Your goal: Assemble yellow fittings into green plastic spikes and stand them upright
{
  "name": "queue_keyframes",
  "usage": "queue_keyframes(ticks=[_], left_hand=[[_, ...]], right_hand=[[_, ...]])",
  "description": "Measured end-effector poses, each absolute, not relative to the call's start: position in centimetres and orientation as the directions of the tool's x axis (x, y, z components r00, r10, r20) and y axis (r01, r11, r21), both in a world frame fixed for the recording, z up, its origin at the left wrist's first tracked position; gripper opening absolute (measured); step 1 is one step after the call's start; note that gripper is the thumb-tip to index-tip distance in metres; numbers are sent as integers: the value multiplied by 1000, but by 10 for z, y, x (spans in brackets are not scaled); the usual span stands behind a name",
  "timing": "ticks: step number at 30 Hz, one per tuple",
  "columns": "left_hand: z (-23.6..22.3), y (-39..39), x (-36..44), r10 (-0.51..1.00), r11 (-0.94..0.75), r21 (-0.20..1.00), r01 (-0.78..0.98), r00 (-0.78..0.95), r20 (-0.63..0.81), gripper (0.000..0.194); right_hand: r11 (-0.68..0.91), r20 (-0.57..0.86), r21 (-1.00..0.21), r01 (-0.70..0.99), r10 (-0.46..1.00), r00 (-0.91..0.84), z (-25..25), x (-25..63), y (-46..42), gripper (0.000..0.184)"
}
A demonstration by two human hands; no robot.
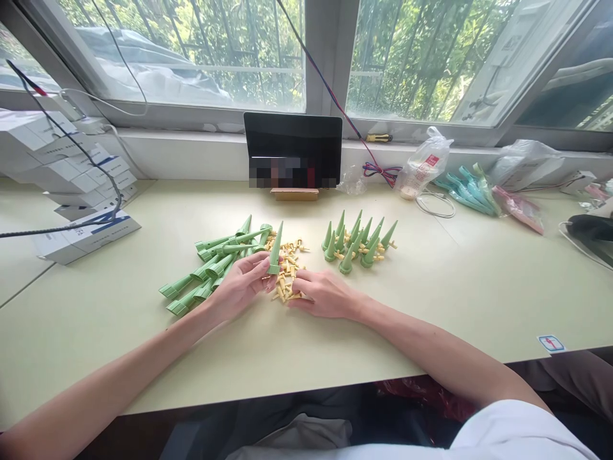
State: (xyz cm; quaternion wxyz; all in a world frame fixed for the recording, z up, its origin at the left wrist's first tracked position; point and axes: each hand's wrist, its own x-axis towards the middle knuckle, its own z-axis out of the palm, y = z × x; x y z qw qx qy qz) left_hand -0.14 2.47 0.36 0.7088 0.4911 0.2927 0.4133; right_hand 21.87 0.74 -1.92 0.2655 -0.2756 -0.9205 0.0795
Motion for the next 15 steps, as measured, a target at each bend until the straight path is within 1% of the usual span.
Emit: queue_keyframes(ticks=[3,8,12,15], left_hand=[[3,24,-1,875,188,936,-298,484,-22,25],[4,22,2,879,210,929,-304,475,-42,26],[3,22,4,858,221,930,-295,511,-42,26],[1,23,3,858,226,930,-288,512,-50,27]], right_hand=[[832,532,-315,456,553,-641,-21,218,7,27],[797,661,-408,445,594,-458,-22,214,6,20],[735,695,-523,432,661,-284,-21,214,8,13],[688,678,-596,413,707,-199,-20,215,10,12]])
